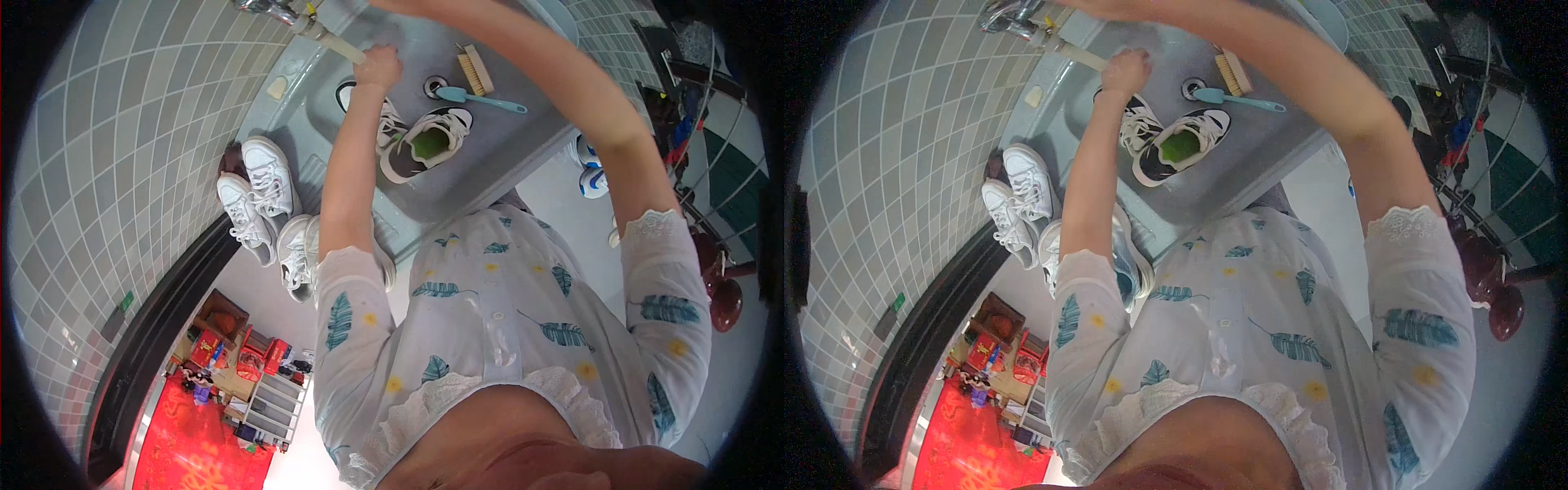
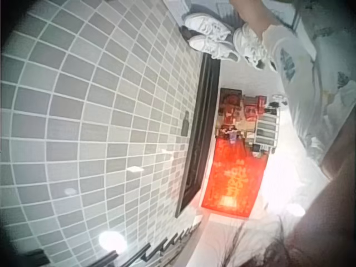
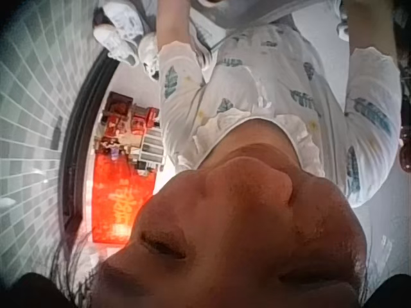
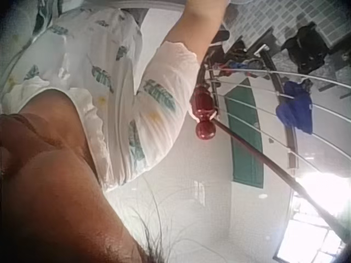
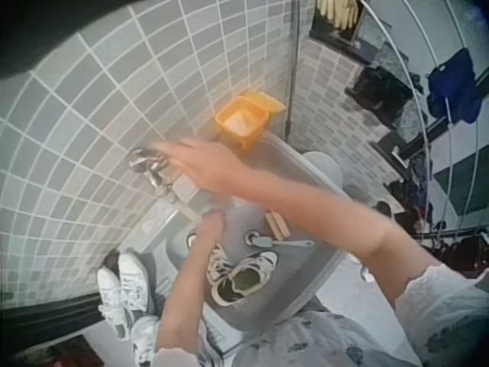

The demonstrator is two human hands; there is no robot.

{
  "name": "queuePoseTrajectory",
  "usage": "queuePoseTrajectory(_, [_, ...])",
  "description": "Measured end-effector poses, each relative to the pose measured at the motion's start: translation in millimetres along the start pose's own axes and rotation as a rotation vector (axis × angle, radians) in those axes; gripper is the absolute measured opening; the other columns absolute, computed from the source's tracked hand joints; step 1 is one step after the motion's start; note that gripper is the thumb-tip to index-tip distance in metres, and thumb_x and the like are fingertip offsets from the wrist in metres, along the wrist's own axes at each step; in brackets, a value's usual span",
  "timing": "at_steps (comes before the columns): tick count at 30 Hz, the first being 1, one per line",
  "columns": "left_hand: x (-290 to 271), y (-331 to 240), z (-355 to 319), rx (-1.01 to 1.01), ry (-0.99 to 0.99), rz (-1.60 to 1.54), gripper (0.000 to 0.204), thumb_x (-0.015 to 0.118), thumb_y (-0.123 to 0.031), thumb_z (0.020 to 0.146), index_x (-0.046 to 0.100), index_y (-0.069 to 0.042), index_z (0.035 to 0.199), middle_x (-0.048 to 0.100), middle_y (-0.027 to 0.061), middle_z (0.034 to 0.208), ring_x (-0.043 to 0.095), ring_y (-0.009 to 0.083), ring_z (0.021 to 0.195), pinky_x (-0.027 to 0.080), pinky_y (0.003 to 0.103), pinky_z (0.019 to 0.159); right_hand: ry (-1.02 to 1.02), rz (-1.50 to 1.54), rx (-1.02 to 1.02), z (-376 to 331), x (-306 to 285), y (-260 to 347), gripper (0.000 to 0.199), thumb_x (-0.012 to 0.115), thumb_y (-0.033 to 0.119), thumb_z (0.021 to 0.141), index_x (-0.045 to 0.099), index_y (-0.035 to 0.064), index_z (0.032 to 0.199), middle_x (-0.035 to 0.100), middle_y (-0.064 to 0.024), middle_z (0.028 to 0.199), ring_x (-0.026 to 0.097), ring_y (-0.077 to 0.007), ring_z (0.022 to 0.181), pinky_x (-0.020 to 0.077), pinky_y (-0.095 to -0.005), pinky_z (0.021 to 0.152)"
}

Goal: Wash a pair of sneakers in a utility sink using a brush and soap.

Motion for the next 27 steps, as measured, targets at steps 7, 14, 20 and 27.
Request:
queuePoseTrajectory(7, [56.1, -66.7, -80.5, 0.582, 0.241, -0.096, 0.065, 0.070, -0.027, 0.072, 0.048, -0.010, 0.131, 0.064, 0.0190, 0.106, 0.061, 0.0341, 0.101, 0.047, 0.042, 0.088, 0.370, -0.610, 0.577, -272.1, 39.7, -96.1, 0.035, 0.053, 0.013, 0.085, 0.054, 0.0135, 0.120, 0.056, -0.0135, 0.098, 0.059, -0.0319, 0.093, 0.0525, -0.0429, 0.072])
queuePoseTrajectory(14, [67.1, -62.2, -76.2, 0.433, -0.082, 0.119, 0.030, 0.060, -0.009, 0.077, 0.061, -0.008, 0.107, 0.068, 0.0142, 0.086, 0.066, 0.0322, 0.084, 0.052, 0.045, 0.071, 0.602, -0.807, 0.678, -351.0, 71.4, -109.6, 0.063, 0.050, 0.009, 0.084, 0.027, 0.0156, 0.143, 0.055, -0.0152, 0.098, 0.060, -0.0319, 0.089, 0.0541, -0.0423, 0.069])
queuePoseTrajectory(20, [1.7, -49.2, -57.4, 0.393, -0.205, 0.124, 0.025, 0.059, -0.007, 0.076, 0.060, -0.006, 0.101, 0.067, 0.0154, 0.085, 0.066, 0.0327, 0.082, 0.053, 0.044, 0.070, 0.543, -0.653, 0.736, -363.9, 70.9, -121.3, 0.061, 0.050, 0.010, 0.085, 0.025, 0.0091, 0.141, 0.056, -0.0174, 0.098, 0.062, -0.0326, 0.085, 0.0549, -0.0423, 0.063])
queuePoseTrajectory(27, [-2.6, -11.7, -20.5, 0.127, -0.293, 0.112, 0.031, 0.059, -0.006, 0.076, 0.058, -0.008, 0.107, 0.067, 0.0149, 0.090, 0.065, 0.0334, 0.087, 0.053, 0.045, 0.073, 0.500, -0.421, 0.934, -356.1, 120.8, -90.8, 0.030, 0.051, 0.029, 0.090, 0.056, 0.0015, 0.102, 0.064, -0.0181, 0.086, 0.066, -0.0339, 0.075, 0.0538, -0.0436, 0.064])
Point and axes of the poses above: each hand's wrist, its own z-axis towards the middle knuckle, its own x-axis out of the palm, y = z × x, the point moved 5 cm from there along z, towards the middle knuckle
